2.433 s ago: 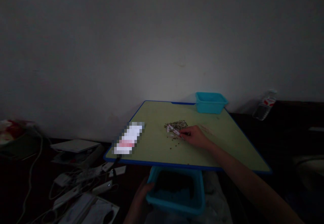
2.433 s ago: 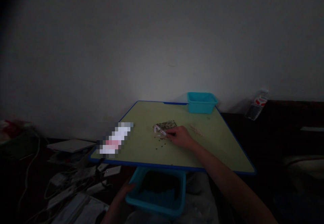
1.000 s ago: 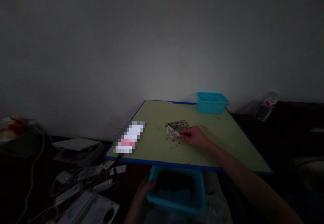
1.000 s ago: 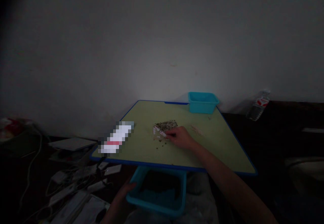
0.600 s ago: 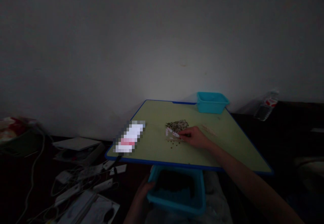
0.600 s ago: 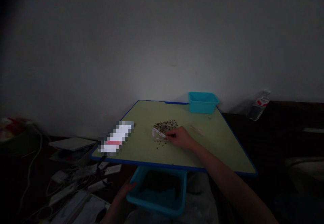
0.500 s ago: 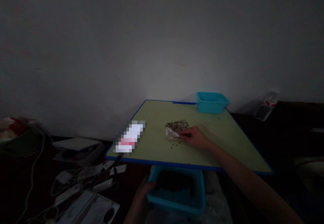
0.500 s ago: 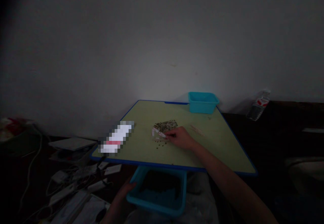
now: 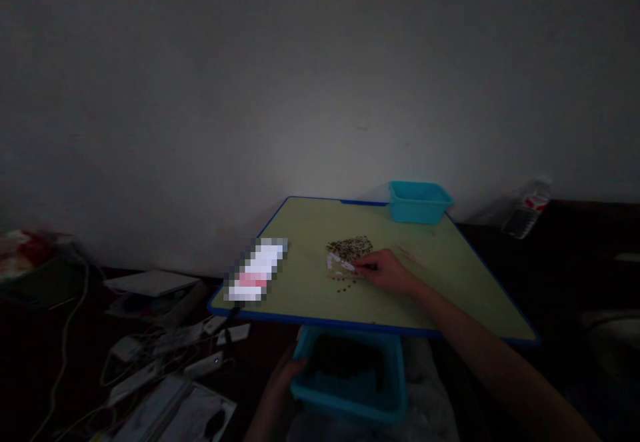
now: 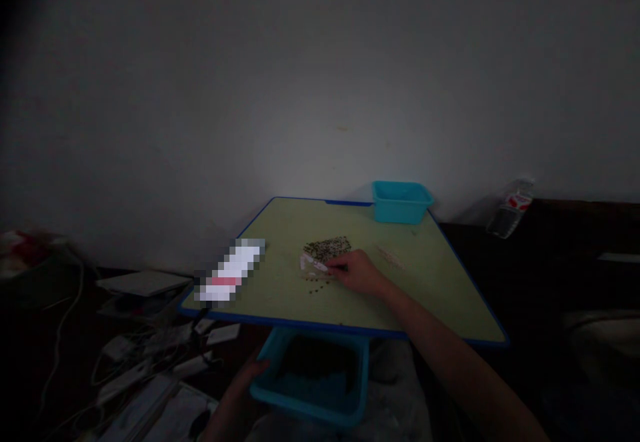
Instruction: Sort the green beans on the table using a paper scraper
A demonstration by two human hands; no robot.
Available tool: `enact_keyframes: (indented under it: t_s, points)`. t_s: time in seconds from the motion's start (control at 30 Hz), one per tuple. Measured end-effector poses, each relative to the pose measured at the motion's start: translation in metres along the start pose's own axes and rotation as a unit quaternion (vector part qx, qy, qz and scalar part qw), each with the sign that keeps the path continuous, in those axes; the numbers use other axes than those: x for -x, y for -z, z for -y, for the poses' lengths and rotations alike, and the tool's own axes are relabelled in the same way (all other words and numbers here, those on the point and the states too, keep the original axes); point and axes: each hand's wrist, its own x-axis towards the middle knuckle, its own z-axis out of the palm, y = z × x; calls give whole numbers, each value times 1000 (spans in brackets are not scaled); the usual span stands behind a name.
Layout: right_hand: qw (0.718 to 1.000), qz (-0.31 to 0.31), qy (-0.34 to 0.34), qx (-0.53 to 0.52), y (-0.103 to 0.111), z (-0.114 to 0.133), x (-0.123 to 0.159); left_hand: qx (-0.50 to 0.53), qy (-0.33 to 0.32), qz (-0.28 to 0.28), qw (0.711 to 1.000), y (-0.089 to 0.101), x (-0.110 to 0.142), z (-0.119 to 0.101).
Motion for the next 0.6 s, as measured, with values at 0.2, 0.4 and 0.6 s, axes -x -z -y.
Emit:
enact_keyframes:
  t_s: [0.2, 0.4, 0.6]
  points:
    - [1000, -1, -4, -3, 1, 2, 0, 3, 34, -3, 999, -1, 0, -5]
    - [1000, 2, 7, 4, 1, 2, 0, 0, 3, 6, 1000, -6, 5, -6]
    - [1000, 1, 4, 1, 0, 1, 0, -32, 24, -6, 999, 0, -2, -7]
